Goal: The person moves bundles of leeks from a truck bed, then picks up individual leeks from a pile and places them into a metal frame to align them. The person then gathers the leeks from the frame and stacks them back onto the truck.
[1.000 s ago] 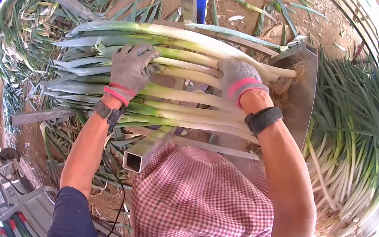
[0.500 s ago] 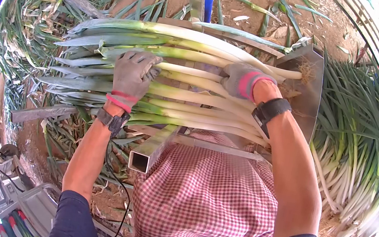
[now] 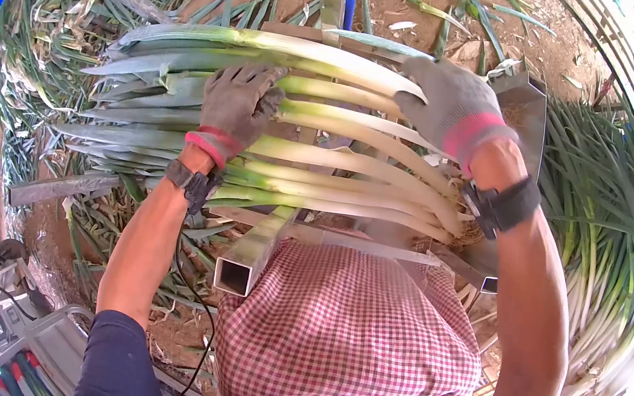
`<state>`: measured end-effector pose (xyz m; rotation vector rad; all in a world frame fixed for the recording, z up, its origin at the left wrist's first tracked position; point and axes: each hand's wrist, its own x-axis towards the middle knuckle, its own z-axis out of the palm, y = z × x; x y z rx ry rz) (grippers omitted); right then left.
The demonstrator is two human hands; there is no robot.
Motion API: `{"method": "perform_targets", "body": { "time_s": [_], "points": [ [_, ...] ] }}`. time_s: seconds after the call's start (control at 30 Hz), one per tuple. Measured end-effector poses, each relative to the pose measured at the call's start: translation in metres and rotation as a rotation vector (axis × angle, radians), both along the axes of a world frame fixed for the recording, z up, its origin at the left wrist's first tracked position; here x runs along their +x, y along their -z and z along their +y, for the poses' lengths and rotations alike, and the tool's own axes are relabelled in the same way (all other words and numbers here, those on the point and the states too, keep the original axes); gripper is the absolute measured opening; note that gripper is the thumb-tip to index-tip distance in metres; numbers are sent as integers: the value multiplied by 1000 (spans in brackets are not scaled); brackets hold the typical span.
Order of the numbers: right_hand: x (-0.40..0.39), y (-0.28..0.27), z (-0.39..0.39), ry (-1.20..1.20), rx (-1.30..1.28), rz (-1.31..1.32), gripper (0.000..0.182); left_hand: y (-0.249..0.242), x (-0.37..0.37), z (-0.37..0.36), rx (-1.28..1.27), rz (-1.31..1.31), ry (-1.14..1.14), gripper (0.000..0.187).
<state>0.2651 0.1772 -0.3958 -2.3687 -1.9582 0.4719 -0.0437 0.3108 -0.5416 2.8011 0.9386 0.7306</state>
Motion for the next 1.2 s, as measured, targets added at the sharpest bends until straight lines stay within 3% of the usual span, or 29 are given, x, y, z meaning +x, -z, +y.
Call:
{"method": "perform_targets", "body": {
  "time_s": [0.07, 0.17, 0.27, 0.37, 0.47, 0.6, 0.67, 0.73, 0.87, 0.9, 1.0, 1.07, 1.17, 1.2],
  "points": [
    [3, 21, 21, -98, 72, -48, 44, 3, -3, 0, -1, 10, -3, 30],
    [10, 74, 47, -18, -5, 294, 52, 3, -3, 1, -26, 9, -1, 31],
    [12, 94, 60, 8, -99, 276, 56, -1, -2, 2, -86, -24, 17, 32],
    [9, 84, 56, -173, -316, 367, 46, -8, -2, 4, -182, -135, 62, 32],
    [3, 72, 60, -116, -455, 401, 49, -24, -4, -4, -283, -177, 66, 30],
    [-5, 50, 67, -123, -358, 130, 48, -20, -4, 4, -242, -120, 69, 33],
    [-5, 46, 66, -58, -153, 203, 44, -26, -3, 6, -184, -55, 81, 35],
    [2, 55, 59, 16, 42, 251, 43, -35, -3, 7, -342, -78, 82, 36],
    [6, 77, 52, 101, -57, 407, 50, -70, 9, 16, -813, -210, -69, 39],
    [4, 71, 50, 108, -152, 388, 52, -72, 14, 25, -668, -178, -42, 40],
    [8, 99, 40, 16, -52, 333, 44, -62, 35, 71, -203, -26, 30, 43],
    [6, 95, 39, 70, -69, 428, 42, -56, 39, 83, 151, 155, 60, 46],
    [3, 89, 39, 57, -117, 420, 43, -61, 43, 70, 44, 366, -84, 46],
    [1, 82, 37, 39, -150, 406, 44, -55, 36, 62, 130, 354, -57, 46]
  ]
}}
